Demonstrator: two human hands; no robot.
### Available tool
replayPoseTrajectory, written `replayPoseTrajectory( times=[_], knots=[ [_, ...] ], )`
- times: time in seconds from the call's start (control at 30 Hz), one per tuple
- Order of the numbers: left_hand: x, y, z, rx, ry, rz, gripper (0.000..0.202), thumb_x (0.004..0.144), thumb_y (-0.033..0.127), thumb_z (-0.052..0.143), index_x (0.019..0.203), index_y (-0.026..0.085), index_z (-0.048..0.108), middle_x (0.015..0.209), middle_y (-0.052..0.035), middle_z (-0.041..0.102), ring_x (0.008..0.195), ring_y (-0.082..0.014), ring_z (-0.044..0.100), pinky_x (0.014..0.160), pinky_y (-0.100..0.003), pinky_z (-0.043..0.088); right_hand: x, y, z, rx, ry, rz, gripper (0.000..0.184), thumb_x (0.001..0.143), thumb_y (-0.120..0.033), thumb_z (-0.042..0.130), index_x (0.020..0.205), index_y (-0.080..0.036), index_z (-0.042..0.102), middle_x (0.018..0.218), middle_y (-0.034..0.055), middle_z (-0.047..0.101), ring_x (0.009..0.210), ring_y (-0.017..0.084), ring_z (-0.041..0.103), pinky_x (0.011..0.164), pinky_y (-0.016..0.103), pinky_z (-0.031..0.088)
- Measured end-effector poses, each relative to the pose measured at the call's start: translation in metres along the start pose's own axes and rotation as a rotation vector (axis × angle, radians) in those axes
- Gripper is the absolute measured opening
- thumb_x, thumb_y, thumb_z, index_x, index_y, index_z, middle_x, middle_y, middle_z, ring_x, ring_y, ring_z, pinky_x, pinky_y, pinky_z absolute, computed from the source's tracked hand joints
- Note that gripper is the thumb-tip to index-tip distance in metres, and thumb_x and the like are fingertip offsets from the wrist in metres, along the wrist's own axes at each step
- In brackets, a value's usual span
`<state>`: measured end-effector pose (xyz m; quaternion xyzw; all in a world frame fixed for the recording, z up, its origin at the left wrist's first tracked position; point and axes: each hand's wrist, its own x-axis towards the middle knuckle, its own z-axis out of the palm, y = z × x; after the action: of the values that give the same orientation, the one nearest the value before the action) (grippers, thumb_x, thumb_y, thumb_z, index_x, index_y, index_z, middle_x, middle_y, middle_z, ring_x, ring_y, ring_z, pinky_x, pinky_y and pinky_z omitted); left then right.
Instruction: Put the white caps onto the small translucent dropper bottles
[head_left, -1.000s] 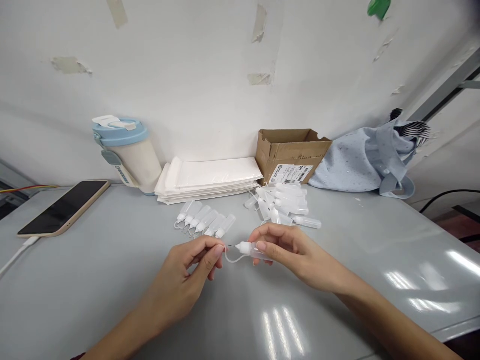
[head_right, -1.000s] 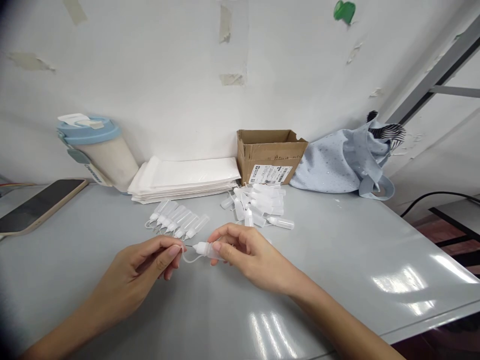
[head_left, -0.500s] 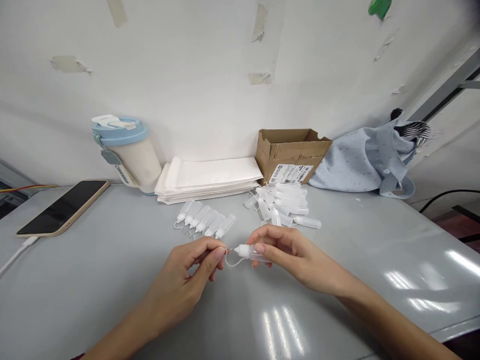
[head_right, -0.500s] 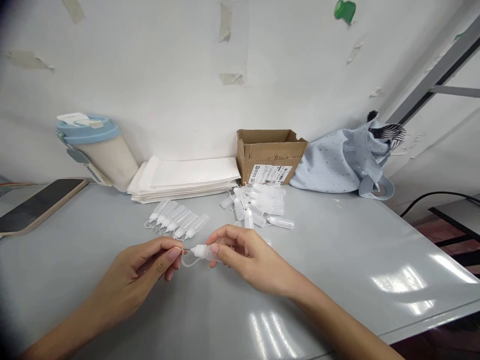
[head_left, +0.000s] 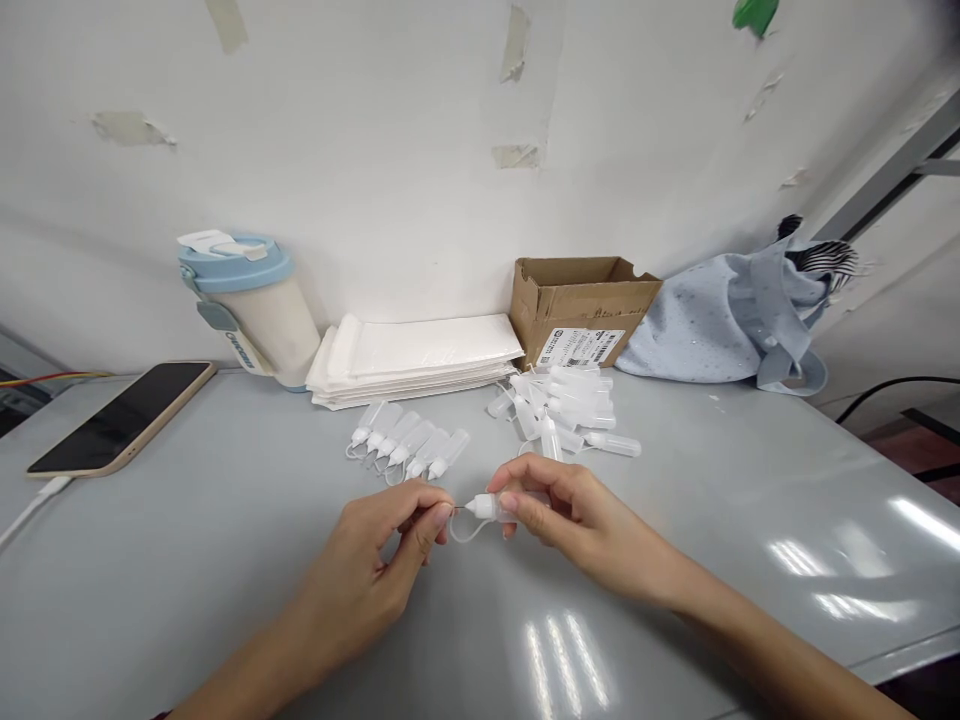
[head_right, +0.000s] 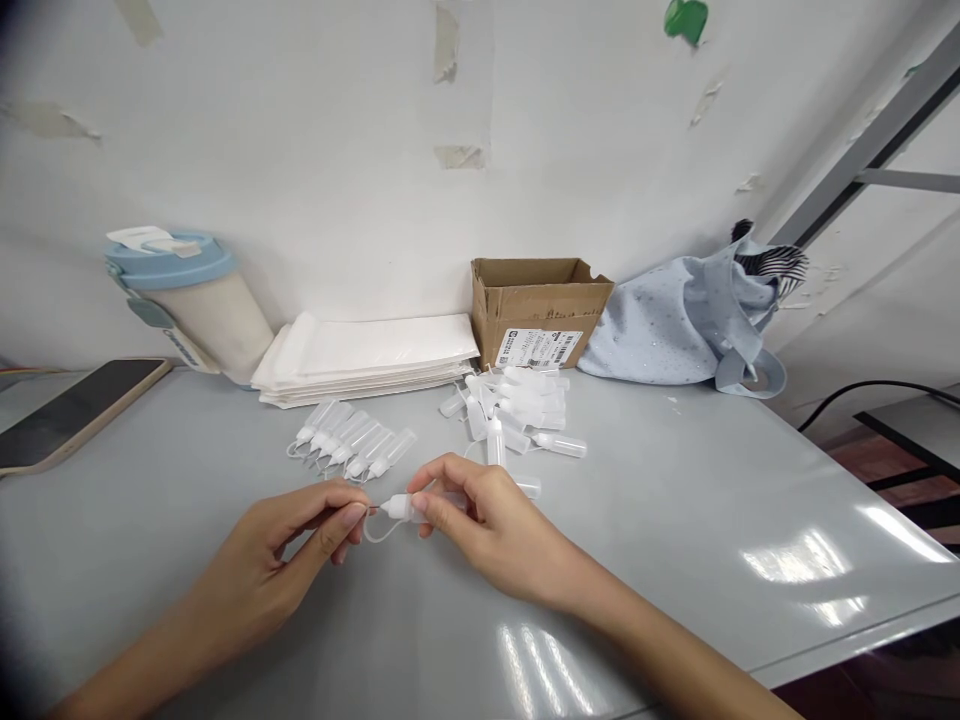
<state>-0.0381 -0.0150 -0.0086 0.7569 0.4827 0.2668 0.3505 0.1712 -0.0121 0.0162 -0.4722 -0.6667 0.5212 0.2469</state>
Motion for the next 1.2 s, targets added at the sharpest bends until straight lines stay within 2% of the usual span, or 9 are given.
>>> replayPoseTrajectory(
  times=[0.17,0.4,0.63,0.8,1.03,1.2],
  knots=[
    [0.000,-0.003,0.002,0.014,0.005,0.032,0.028,0.092,0.030,0.038,0.071,0.021,0.055,0.059,0.0031,0.052,0.053,-0.0116,0.049,0.048,-0.020,0.038,0.001,0.001,0.003,-0.015,0.009,-0.010,0.017,0.093,-0.029,0.046,0.098,-0.017,0.057,0.071,-0.0020,0.060,0.059,0.009,0.045,0.055,0.020,0.034],
    [-0.002,-0.009,0.008,0.067,0.068,0.187,0.024,0.092,0.024,0.038,0.075,0.021,0.055,0.060,0.0037,0.049,0.051,-0.0110,0.045,0.048,-0.020,0.036,0.000,0.005,0.007,-0.044,0.016,-0.037,0.015,0.093,-0.027,0.046,0.097,-0.018,0.058,0.072,-0.0025,0.062,0.056,0.008,0.045,0.053,0.019,0.033],
    [-0.002,-0.004,0.001,0.035,0.034,0.122,0.026,0.093,0.028,0.039,0.078,0.022,0.059,0.062,0.0034,0.054,0.055,-0.0117,0.049,0.052,-0.021,0.039,0.000,0.004,0.006,-0.023,0.024,-0.067,0.015,0.093,-0.028,0.048,0.097,-0.018,0.058,0.072,-0.0019,0.061,0.062,0.009,0.050,0.055,0.019,0.035],
    [-0.001,0.003,-0.006,-0.008,0.067,0.037,0.030,0.092,0.032,0.039,0.077,0.022,0.062,0.063,0.0029,0.057,0.057,-0.0119,0.053,0.052,-0.020,0.041,-0.001,0.003,0.003,-0.012,0.046,-0.086,0.016,0.093,-0.029,0.047,0.098,-0.018,0.058,0.073,-0.0020,0.061,0.063,0.009,0.051,0.056,0.020,0.036],
    [-0.003,-0.002,0.000,-0.027,0.035,0.053,0.025,0.090,0.031,0.043,0.072,0.021,0.059,0.060,0.0030,0.054,0.054,-0.0117,0.050,0.048,-0.019,0.039,-0.001,0.005,0.005,-0.036,0.039,-0.091,0.014,0.092,-0.028,0.050,0.095,-0.018,0.060,0.071,-0.0025,0.062,0.060,0.008,0.051,0.054,0.019,0.035],
    [-0.004,-0.005,0.005,0.003,0.061,0.117,0.025,0.090,0.028,0.043,0.071,0.021,0.058,0.058,0.0033,0.052,0.052,-0.0113,0.048,0.049,-0.020,0.038,0.001,0.010,0.008,-0.057,0.052,-0.111,0.011,0.090,-0.025,0.052,0.093,-0.018,0.061,0.069,-0.0029,0.063,0.057,0.008,0.051,0.051,0.018,0.034]
  ],
)
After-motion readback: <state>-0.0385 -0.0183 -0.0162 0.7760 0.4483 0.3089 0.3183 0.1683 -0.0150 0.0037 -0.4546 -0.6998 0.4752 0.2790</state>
